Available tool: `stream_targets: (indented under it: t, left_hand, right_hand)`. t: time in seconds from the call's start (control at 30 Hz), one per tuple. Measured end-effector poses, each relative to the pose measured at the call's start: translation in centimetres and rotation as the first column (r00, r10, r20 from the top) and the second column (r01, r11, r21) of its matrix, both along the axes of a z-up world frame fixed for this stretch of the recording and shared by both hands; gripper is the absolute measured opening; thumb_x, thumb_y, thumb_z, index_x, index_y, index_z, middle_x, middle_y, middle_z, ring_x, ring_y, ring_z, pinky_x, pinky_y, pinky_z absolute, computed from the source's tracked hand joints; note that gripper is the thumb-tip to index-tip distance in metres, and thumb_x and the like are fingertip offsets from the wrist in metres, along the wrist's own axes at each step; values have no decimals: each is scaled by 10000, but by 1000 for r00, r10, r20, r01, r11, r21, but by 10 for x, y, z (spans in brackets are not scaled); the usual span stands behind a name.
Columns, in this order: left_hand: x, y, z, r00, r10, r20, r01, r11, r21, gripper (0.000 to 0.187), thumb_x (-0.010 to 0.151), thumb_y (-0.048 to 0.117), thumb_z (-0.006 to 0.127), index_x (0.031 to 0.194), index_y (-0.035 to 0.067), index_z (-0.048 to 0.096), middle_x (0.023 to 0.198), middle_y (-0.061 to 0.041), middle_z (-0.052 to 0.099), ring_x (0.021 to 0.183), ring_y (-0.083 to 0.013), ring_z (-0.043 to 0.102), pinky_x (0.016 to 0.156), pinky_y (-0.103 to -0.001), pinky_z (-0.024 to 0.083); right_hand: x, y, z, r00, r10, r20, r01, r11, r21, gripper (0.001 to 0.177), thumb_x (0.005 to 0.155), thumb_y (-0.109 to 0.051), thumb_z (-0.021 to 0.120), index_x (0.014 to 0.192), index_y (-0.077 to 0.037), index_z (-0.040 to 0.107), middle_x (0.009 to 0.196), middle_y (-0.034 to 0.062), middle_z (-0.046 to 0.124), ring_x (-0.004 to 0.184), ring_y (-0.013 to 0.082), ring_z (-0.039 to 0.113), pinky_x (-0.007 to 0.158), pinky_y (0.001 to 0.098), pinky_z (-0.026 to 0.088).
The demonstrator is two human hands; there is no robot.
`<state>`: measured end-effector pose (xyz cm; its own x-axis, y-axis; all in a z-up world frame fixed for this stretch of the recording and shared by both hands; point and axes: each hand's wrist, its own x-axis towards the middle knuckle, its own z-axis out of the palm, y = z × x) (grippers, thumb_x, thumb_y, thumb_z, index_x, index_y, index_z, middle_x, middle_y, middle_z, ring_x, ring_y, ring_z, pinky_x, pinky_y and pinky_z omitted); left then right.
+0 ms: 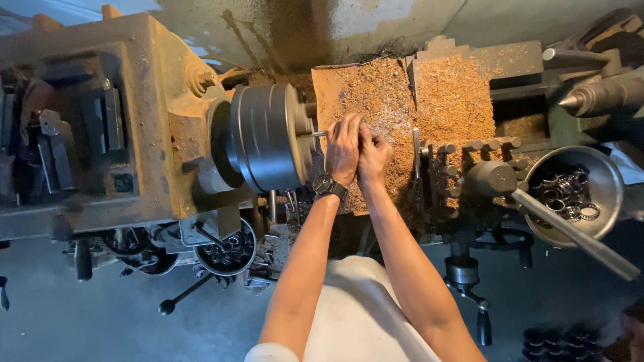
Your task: The person operates a metal lathe, using a wrench to tighten the chuck and adjusting the machine's controls. They then repeatedly pick up small metal rings from a bowl and press them against the rotating spindle to smooth or polish the edges.
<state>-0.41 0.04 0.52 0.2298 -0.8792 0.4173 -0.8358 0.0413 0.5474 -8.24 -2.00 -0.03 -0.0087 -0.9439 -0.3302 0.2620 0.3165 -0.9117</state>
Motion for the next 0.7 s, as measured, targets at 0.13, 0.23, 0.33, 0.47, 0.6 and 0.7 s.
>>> stream_targets:
  t: [0.13,0.23,0.33,0.47,0.6,0.7]
  left_hand:
    - [0,4,5,1000,9,-18,-9,1000,-6,301,1052,123,500,1335,72,589,1304,-95,637,1222,-258,614,1117,-417,405]
    - [0,-2,-21,999,15,32,-15,1000,-3,284,1054,122,529,1328,76,587,1301,-77,636,1203,-231,623,1120,-415,404]
    - [-1,-4,-27,996,30,83,-30,999,9,293,1050,99,550,1338,67,593,1288,-85,637,1174,-220,623,1119,-410,400]
    - [-2,-4,-23,996,37,77,-37,999,6,302,1032,81,540,1327,57,602,1281,-99,644,1174,-232,620,1109,-399,402]
    - [0,0,-1,1000,19,13,-19,1000,7,273,1038,96,514,1293,55,602,1268,-103,643,1188,-252,618,1102,-407,404]
    - [0,2,5,1000,10,-5,-10,1000,16,269,1032,98,504,1280,57,602,1257,-107,641,1188,-264,617,1094,-421,402]
  right_hand:
    - [-1,0,6,979,8,-205,11,995,94,353,1016,-277,688,968,72,710,872,142,716,723,172,633,631,309,549]
    - [-3,5,24,983,59,176,-45,996,-81,301,961,-276,686,1100,-9,695,1034,119,733,894,167,723,806,302,625]
    - [-1,2,20,983,53,175,-57,998,23,327,966,-279,674,1101,18,699,1028,149,728,876,200,732,798,326,650]
    - [3,-1,10,970,7,-244,21,993,113,367,1005,-275,673,1023,91,688,933,191,701,769,243,672,651,369,616]
    - [-2,3,5,998,27,-53,-25,999,39,343,998,-283,668,1049,55,682,964,156,726,812,201,696,706,328,618]
    - [-5,4,-3,994,46,96,-42,998,-45,352,976,-298,689,1081,37,690,990,139,728,837,174,695,737,298,604]
